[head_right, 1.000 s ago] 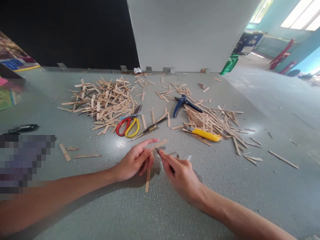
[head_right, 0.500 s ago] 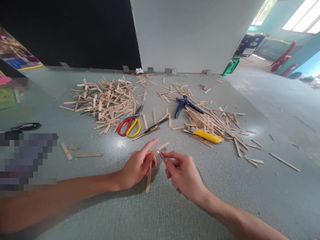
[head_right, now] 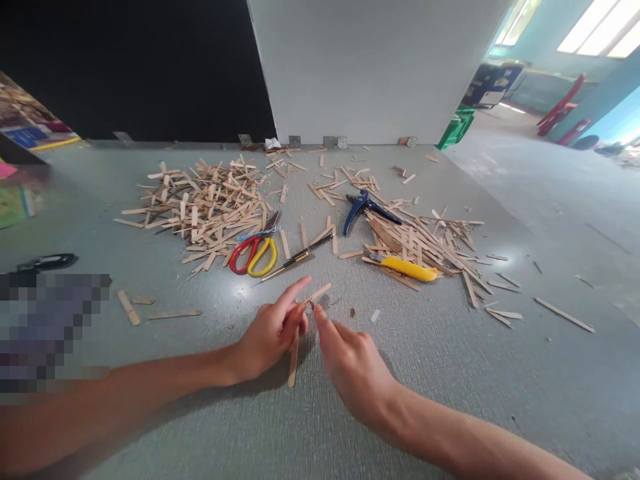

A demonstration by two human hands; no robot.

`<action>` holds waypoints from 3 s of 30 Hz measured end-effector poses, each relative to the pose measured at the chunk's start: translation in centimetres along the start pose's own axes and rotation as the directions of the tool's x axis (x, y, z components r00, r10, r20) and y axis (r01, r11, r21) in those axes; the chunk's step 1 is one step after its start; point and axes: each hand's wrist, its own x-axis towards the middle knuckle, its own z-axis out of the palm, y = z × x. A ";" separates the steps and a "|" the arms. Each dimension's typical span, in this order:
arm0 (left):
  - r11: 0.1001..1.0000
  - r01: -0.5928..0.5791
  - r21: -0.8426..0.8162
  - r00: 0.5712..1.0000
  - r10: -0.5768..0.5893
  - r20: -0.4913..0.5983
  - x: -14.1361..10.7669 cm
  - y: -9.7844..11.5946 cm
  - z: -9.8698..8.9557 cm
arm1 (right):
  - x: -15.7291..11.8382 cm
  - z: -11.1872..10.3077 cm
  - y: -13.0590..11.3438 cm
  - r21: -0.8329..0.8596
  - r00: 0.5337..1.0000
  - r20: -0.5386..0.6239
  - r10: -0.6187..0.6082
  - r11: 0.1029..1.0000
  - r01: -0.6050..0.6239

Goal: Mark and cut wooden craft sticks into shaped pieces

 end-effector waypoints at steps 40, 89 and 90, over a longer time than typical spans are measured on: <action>0.865 0.161 -0.475 0.986 -0.118 0.120 0.6 1.2 -0.4 | 0.2 -1.9 0.6 -0.524 0.907 0.018 -0.420 0.769 0.366; 0.731 -0.573 0.370 0.819 0.508 0.266 -0.6 0.0 -0.6 | 1.9 -2.3 0.5 0.565 0.862 0.291 0.416 0.652 -0.505; 0.739 -0.568 0.362 0.823 0.504 0.263 -0.6 0.1 -0.7 | 1.9 -2.3 0.5 0.562 0.862 0.297 0.412 0.654 -0.506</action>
